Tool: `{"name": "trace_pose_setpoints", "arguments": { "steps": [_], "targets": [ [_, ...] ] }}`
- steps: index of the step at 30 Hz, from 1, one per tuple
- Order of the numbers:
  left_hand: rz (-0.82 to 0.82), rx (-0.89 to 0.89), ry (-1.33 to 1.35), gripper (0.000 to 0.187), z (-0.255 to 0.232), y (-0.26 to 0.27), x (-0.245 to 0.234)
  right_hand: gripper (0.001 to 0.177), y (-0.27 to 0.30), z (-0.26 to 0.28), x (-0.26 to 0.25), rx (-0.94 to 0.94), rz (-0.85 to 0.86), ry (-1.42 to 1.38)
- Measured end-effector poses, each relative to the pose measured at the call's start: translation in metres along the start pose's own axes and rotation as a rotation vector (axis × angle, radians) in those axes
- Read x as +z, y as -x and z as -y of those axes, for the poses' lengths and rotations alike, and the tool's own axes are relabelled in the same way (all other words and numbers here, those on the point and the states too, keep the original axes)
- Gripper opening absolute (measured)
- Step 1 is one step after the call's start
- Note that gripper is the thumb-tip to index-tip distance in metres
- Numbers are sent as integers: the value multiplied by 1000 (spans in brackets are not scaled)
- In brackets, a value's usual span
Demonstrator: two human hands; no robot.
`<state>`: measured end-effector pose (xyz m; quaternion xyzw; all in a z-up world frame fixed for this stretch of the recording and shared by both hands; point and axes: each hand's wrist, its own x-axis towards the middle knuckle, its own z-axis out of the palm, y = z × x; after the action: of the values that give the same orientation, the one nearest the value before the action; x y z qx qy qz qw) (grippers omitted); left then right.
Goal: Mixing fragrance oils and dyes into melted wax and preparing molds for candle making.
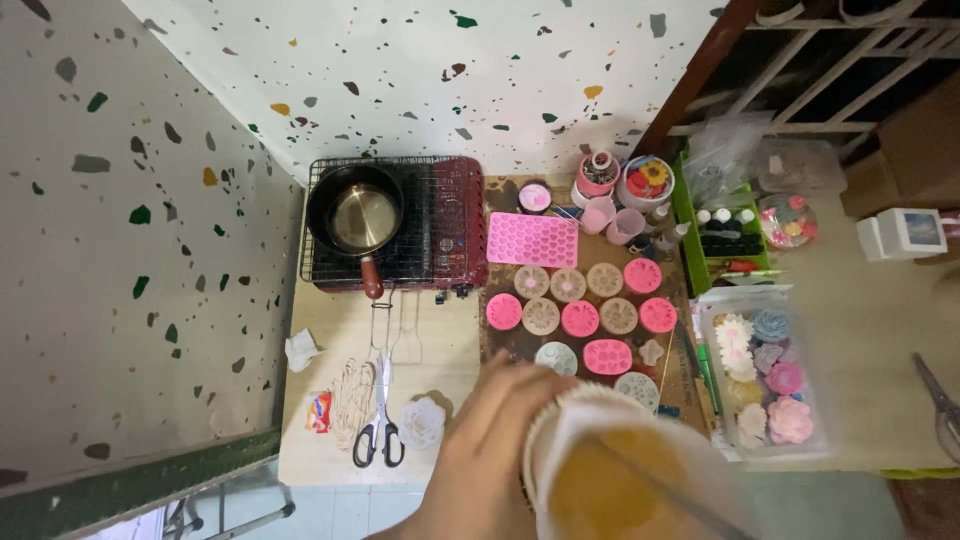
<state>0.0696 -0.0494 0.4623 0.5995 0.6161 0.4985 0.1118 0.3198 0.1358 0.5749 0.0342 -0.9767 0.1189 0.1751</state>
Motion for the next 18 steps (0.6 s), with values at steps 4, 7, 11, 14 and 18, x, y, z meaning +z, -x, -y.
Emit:
{"name": "trace_pose_setpoints", "arguments": {
  "steps": [4, 7, 11, 14, 18],
  "targets": [
    [-37, -152, 64, 86, 39, 4, 22, 39, -56, 3, 49, -26, -12, 36],
    [-165, -228, -7, 96, 78, 10, 43, 39, -94, 5, 92, -53, -22, 50],
    [-272, -313, 44, 96, 123, 23, 63, 19, -116, -17, 138, 43, 104, -126],
    [-323, -348, 22, 96, 150, 33, 71, 14, -126, -28, 170, 33, 61, 1],
    [-350, -319, -61, 94, 179, 48, 82, 11, -129, -41, 210, 14, 40, -23]
  ]
}}
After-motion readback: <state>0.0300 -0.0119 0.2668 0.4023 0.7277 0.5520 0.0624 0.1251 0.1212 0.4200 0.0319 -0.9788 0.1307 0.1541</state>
